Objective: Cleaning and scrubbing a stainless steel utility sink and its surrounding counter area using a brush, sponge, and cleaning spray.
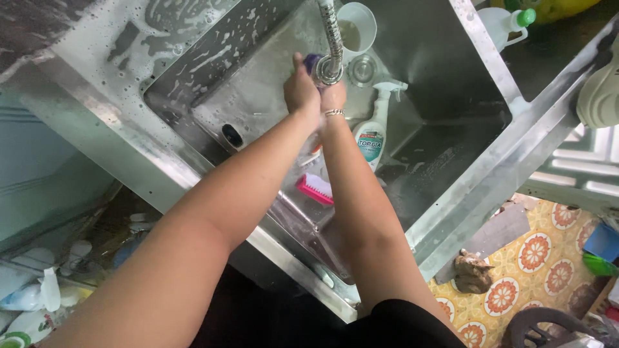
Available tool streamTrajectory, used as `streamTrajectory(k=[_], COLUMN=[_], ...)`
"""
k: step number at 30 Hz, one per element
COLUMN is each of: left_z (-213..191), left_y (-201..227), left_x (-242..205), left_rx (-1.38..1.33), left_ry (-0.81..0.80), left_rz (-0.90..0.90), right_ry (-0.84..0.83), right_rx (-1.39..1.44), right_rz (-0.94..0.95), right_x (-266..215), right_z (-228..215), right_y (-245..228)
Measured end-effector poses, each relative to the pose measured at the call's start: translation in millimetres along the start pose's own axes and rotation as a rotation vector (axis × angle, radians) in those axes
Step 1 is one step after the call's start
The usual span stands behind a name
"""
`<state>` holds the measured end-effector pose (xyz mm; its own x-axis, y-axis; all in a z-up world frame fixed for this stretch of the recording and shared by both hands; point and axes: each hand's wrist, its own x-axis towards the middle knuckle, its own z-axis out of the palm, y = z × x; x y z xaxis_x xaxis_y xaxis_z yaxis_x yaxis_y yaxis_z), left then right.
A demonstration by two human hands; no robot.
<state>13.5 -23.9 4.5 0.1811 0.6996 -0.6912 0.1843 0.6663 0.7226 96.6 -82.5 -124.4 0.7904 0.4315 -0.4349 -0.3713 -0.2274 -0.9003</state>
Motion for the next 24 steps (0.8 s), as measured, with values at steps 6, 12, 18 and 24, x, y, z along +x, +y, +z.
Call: streamTrajectory(k=[6,12,18,24], left_z=[7,2,-26,-88], left_y=[-10,-2,40,72], left_x=[-8,-12,-52,-134], left_rx=[-0.116,-0.277,-0.132,-0.028], left_ry=[-0.039,-0.116,0.401,0.321], left_rz=[-0.133,0.051,0.354,0.705], right_ry=[0.182,0.165,-0.011,-0.343], right_rx=[0.035,0.439,0.484,0.540], right_rz=[0.035,0.292,0.290,0.133], right_x=[-12,-102,-206,-282], right_z=[-8,-17,-28,-1], right_y=[-24,-97,-136,-174])
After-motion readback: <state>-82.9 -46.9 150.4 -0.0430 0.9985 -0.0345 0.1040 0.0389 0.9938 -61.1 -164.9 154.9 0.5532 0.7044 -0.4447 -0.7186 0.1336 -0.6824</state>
